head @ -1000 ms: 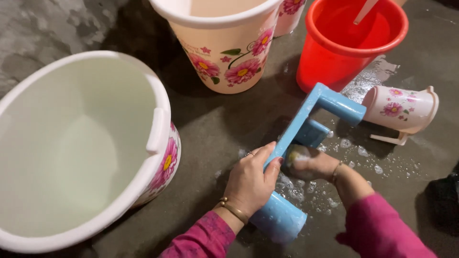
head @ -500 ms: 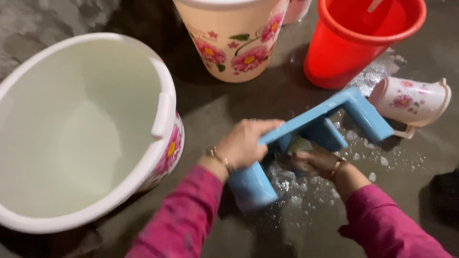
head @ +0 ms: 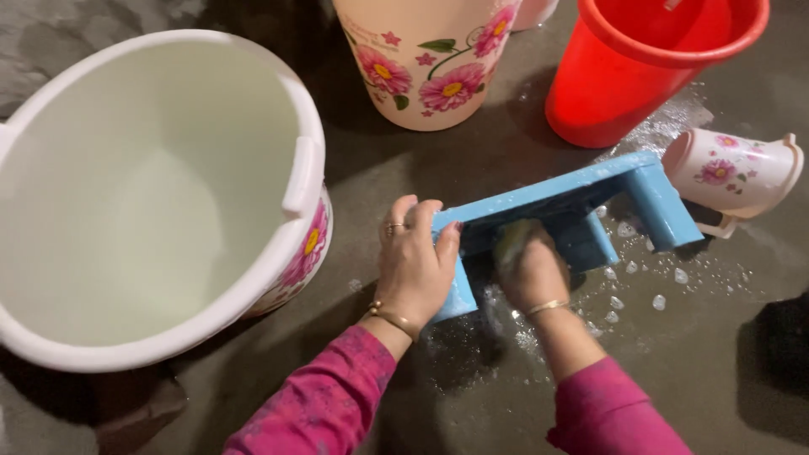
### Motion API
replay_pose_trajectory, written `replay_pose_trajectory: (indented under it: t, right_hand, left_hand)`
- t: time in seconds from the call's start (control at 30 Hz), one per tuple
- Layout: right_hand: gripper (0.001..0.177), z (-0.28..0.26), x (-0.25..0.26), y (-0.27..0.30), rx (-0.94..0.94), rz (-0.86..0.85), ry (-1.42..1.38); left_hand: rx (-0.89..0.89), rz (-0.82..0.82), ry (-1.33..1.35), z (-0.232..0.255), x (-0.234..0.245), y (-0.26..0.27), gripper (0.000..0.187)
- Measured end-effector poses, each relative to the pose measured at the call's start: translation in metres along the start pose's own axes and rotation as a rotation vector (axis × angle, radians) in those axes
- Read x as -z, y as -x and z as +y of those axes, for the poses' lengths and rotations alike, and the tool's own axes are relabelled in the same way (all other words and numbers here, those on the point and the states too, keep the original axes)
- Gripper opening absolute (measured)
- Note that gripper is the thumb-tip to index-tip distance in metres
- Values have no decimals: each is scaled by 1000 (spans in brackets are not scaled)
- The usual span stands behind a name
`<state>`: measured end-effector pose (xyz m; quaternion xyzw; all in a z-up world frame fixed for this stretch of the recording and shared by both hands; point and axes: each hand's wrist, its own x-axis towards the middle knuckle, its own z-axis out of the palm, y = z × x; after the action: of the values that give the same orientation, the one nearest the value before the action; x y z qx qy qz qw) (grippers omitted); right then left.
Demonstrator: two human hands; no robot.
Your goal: The person scrubs a light blue plastic tray with a yellow sponge, applying soap and water. They flip the tray to clean both sides and the edges, then continue scrubbing the top surface until the clip ends.
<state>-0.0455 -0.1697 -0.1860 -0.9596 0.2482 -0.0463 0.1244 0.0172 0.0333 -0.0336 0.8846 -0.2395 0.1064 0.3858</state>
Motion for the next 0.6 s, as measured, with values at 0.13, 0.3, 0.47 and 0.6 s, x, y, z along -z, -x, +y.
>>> replay_pose_trajectory:
  t: [0.13,0.3,0.47,0.6]
  right_hand:
    - [48,68,-23,-21,-310,-531,-948]
    - [56,51,6,-6,-531,-635,-1442]
    - [39,-5,11,25,-252,-114,-121]
    - [32,22,0,17,-216,-87,-137]
  left_hand:
    - [24,9,3,1,-5,1,35]
    - [71,-20,-8,12,1,-2,33]
    - [94,-36,-4,10,-1,0,33]
    - [31,18,-4,5,-4,1,32]
